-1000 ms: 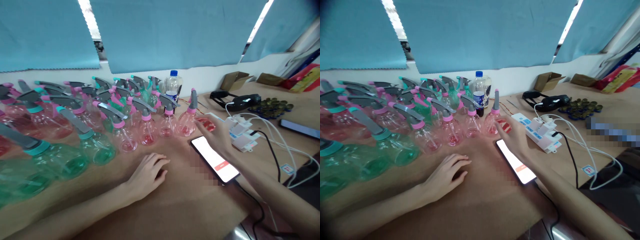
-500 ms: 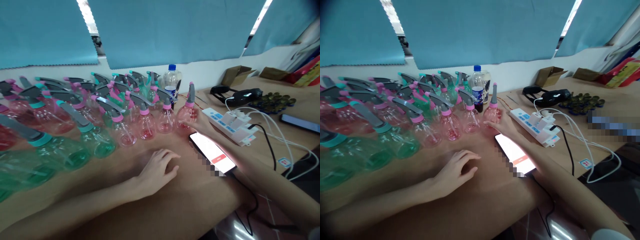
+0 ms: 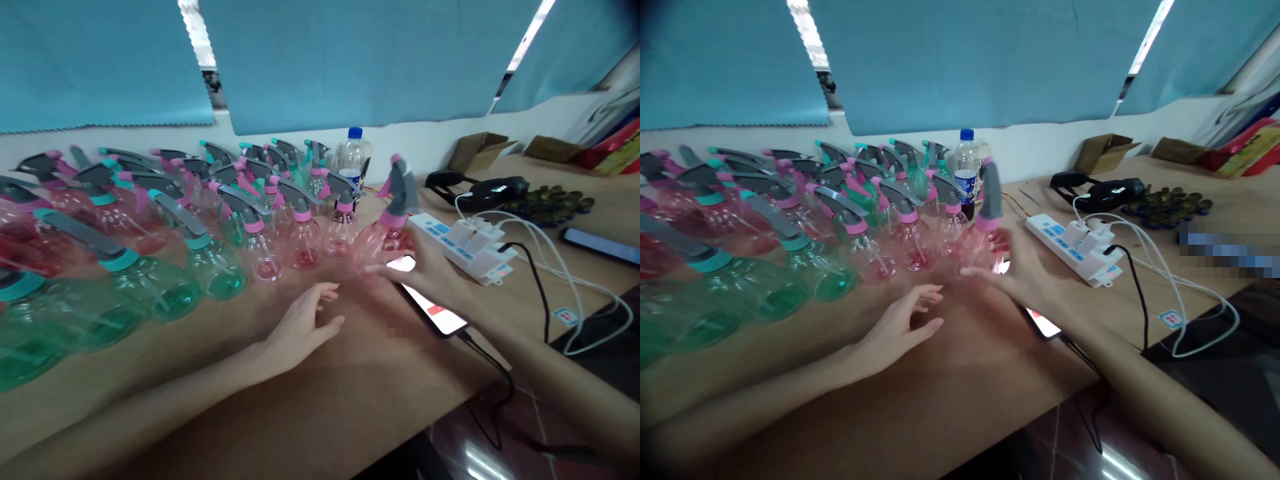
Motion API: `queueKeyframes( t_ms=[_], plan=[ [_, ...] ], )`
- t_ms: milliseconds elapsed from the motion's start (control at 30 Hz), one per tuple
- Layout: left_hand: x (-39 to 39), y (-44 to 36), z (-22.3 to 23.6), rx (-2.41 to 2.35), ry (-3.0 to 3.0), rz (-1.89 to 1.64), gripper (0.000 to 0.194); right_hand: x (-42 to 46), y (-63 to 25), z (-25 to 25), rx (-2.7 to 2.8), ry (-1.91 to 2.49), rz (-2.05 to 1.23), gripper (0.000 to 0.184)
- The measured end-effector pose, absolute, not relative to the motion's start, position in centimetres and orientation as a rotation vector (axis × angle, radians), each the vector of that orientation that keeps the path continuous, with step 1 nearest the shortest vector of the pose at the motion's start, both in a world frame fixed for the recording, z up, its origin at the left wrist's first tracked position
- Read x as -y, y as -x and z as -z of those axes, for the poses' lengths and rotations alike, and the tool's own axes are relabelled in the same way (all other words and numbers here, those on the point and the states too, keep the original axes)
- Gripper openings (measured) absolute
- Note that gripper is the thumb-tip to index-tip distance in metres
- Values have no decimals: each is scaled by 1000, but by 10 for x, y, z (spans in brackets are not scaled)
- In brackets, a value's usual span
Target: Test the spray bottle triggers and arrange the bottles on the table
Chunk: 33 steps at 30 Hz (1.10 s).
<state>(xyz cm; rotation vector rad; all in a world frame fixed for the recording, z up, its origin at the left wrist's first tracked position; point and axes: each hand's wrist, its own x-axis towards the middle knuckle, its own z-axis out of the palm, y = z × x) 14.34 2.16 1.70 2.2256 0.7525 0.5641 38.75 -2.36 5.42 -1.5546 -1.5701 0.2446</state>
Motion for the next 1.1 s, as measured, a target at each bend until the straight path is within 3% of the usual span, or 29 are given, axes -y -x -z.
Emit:
queueKeyframes(
  t_ms=[167, 567, 733, 867, 1100],
  plan=[
    [-25, -121, -19, -840, -2153, -661, 47, 36, -338, -40, 1674, 1509, -455, 72],
    [-13, -76, -16, -806, -2187, -690, 90, 45, -288, -34, 1951, 1307, -685, 71],
    [-11, -73, -12, -740, -2146, -709, 82, 34, -284, -49, 1904, 1172, -800, 69],
    [-9, -78, -12, -771, -2169, -723, 87, 19, -281, -67, 1766, 1066, -744, 73],
    [-4, -89, -13, -957, -2250, -626, 90, 6, -269, -72, 1681, 1080, -893, 48]
  ],
)
